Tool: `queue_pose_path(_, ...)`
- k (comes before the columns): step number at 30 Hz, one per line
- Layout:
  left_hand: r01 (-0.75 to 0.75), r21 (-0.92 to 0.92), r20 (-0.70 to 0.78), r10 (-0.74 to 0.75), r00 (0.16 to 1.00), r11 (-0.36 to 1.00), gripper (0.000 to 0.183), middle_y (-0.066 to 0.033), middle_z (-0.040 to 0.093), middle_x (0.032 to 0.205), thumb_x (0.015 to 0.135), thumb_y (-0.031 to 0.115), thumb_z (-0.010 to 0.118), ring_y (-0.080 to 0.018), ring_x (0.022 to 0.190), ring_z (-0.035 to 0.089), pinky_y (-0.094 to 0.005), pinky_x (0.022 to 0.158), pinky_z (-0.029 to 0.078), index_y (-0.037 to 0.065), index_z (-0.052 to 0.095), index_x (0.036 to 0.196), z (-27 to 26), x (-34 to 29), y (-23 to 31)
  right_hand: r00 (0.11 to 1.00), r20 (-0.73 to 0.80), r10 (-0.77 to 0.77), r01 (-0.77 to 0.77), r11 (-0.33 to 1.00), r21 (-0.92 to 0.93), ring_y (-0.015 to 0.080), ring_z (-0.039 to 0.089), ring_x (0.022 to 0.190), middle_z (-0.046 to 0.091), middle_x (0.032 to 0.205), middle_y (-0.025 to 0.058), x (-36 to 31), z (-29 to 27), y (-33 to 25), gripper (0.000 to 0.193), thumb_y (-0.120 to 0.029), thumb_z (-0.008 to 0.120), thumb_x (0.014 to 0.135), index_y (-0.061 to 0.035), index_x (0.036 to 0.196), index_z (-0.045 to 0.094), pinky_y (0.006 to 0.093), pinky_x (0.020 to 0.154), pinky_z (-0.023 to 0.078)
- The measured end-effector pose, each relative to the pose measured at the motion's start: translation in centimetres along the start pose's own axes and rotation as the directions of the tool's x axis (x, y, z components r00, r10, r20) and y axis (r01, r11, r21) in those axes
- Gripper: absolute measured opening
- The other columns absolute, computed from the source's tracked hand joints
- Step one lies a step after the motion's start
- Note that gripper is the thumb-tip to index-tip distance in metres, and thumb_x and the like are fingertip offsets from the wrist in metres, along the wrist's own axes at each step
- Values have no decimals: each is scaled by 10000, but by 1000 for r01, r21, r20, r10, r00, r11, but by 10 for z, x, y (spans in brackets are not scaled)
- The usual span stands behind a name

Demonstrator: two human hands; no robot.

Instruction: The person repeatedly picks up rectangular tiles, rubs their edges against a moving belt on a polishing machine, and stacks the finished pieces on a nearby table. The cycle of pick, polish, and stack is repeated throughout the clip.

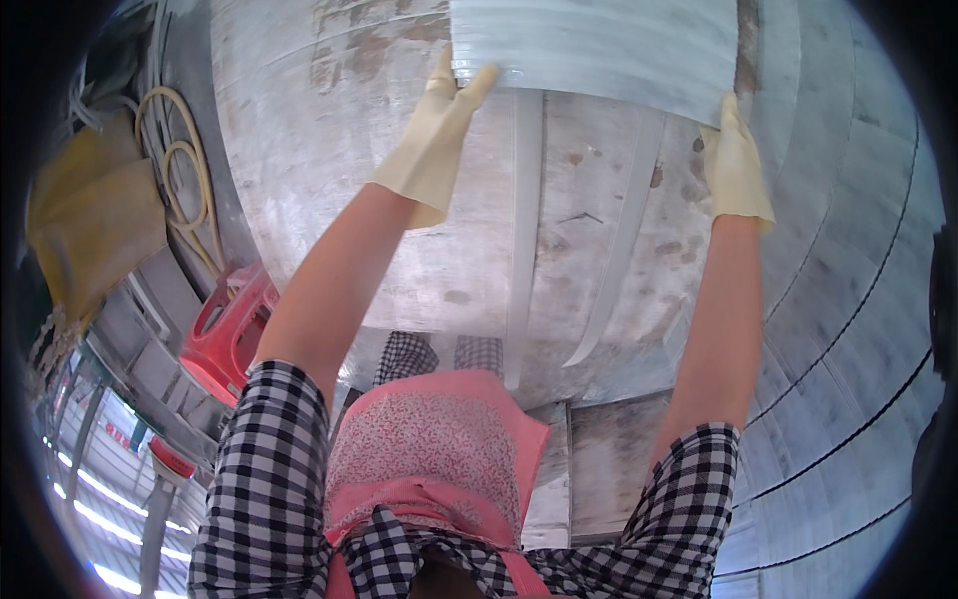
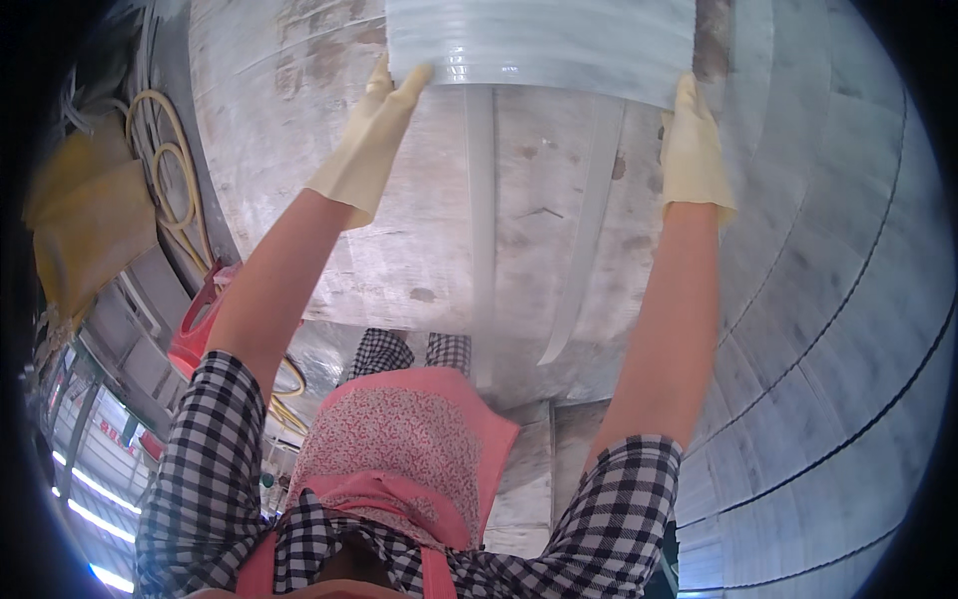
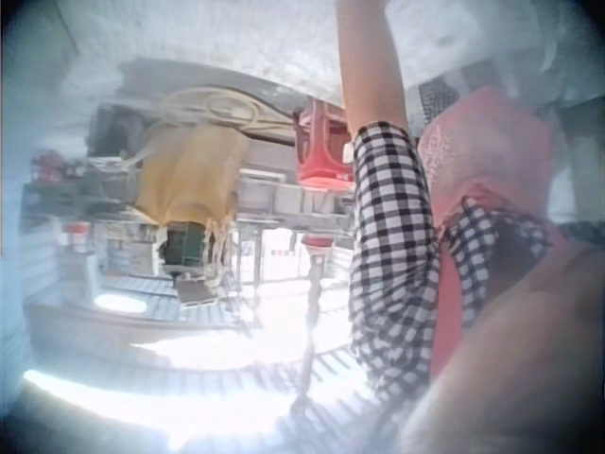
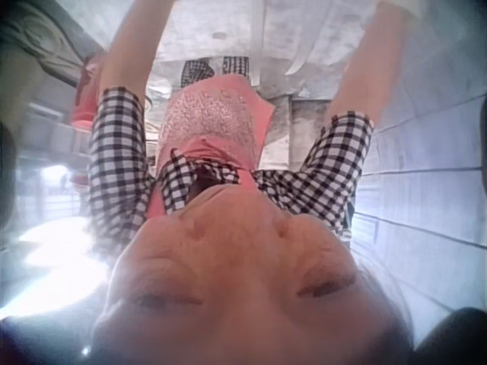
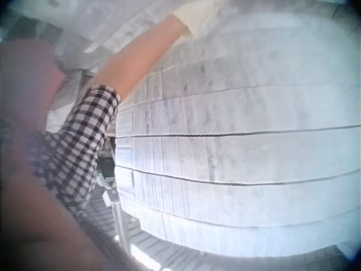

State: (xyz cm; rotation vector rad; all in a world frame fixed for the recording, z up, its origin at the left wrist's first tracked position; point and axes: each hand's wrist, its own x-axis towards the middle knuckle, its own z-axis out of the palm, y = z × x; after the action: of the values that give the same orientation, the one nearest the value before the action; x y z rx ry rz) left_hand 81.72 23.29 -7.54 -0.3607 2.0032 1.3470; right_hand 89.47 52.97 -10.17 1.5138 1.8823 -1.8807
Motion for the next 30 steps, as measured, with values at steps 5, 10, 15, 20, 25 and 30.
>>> queue_pose_path(5, 78, -65, 21, -76, 997, 995, 742, -165, 344, 1567, 958, 421, 545, -288, 1458, 316, -393, 1185, 238, 103, 268, 1568, -13, -5, 5, 998, 59, -32, 32, 999, 16, 224, 486, 1337, 478, 1458, 168, 4, 0, 6, 629, -387, 489, 1040, 104, 1423, 403, 290, 1133, 369)
queue_pose_path(10, -97, 60, -67, 101, 993, 994, 723, -200, 444, 1484, 970, 406, 552, -309, 1407, 392, -392, 1154, 292, 66, 288, 1551, -14, 8, -19, 997, 48, -66, 69, 996, -56, 241, 506, 1316, 488, 1458, 137, -11, 3, 5, 611, -411, 470, 1041, 55, 1434, 425, 299, 1110, 388)
queue_pose_path(15, -132, 254, -29, 144, 989, 958, 736, -281, 572, 1336, 964, 417, 552, -368, 1279, 536, -414, 1061, 412, 7, 302, 1522, -27, 15, -27, 999, 27, 46, -35, 949, -314, 259, 485, 1305, 473, 1457, 127, -16, 7, 0, 664, -498, 437, 1011, -23, 1475, 410, 349, 1082, 373)
queue_pose_path(20, -46, 541, -46, 84, 995, 840, 759, -293, 584, 1287, 956, 497, 535, -432, 1205, 554, -474, 992, 447, 16, 328, 1505, -43, -6, -51, 879, 179, -442, 443, 617, -650, 292, 366, 1374, 359, 1533, 135, -32, -25, 55, 684, -500, 417, 1012, -57, 1526, 328, 370, 1134, 301)
queue_pose_path(25, -58, 695, 90, -7, 996, 717, 379, -268, 661, 1058, 976, 322, 483, -447, 1002, 616, -534, 866, 471, 67, 638, 1210, -145, -193, -190, 964, 233, 126, 132, 533, -836, 313, 535, 1203, 543, 1322, 168, -217, -97, 204, 535, -424, 533, 922, -46, 1301, 540, 417, 997, 436)
queue_pose_path(30, 202, 815, -61, -265, 962, 544, 289, -245, 680, 884, 879, 268, 526, -433, 873, 656, -548, 780, 493, 47, 710, 906, -283, -435, -309, 92, 425, 900, 725, 232, -649, 316, 690, 1019, 712, 1100, 186, -445, -177, 340, 368, -310, 620, 862, -24, 1069, 726, 440, 874, 553)
